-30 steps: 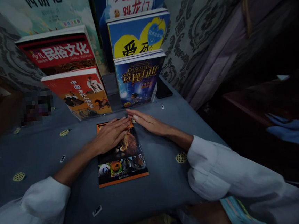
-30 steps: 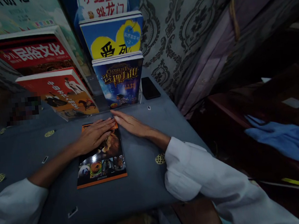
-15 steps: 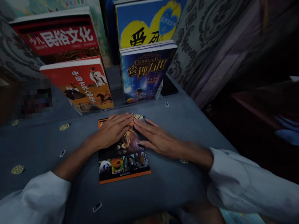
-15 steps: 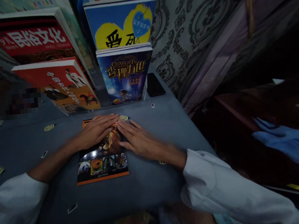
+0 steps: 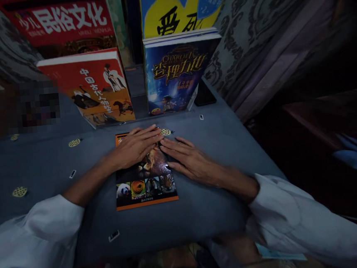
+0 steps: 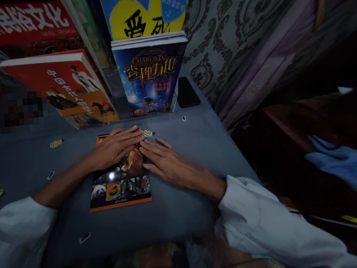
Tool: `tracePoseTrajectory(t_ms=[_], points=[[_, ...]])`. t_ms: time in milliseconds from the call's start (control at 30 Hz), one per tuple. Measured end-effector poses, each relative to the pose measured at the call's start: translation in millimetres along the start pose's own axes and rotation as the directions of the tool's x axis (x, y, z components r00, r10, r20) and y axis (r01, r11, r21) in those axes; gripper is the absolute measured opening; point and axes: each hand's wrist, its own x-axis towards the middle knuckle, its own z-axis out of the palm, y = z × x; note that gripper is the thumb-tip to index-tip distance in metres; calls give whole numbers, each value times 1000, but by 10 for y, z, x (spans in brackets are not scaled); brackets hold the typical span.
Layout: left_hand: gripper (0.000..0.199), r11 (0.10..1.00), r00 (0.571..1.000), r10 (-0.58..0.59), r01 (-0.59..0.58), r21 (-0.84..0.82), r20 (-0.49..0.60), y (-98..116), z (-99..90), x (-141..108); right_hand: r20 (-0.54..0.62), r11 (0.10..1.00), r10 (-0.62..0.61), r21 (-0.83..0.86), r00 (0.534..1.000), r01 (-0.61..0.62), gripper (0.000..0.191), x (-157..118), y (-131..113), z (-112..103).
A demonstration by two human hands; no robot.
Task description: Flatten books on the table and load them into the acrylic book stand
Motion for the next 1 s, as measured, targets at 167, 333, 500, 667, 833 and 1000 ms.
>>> tracePoseTrajectory(t_ms=[167,333,500,667,833,1000], points=[[46,1000,1000,11,-11,-15,1,-28,25,-2,-14,1000,-19,-9,1000,19,46,-27,-37,-14],[44,996,995,90,-91,-19,-52,-59,47,-23,-13,999,-34,-9,999,34,46,-92,-88,-22],[42,980,975,193,-197,-31,-110,-29,30,-48,-9,999,-38,-24,999,38,44,-145,-130,-32],[41,971,966,229,-235,-42,-120,36,12,-72,11,998,-47,-36,999,47,44,-203,-195,-53],[42,961,960,266,-271,-52,-84,160,-35,-107,34,997,-48,-52,998,50,43,-286,-276,-83],[42,952,952,295,-300,-57,-81,292,-35,-168,48,997,-52,-53,998,55,41,-383,-384,-107]])
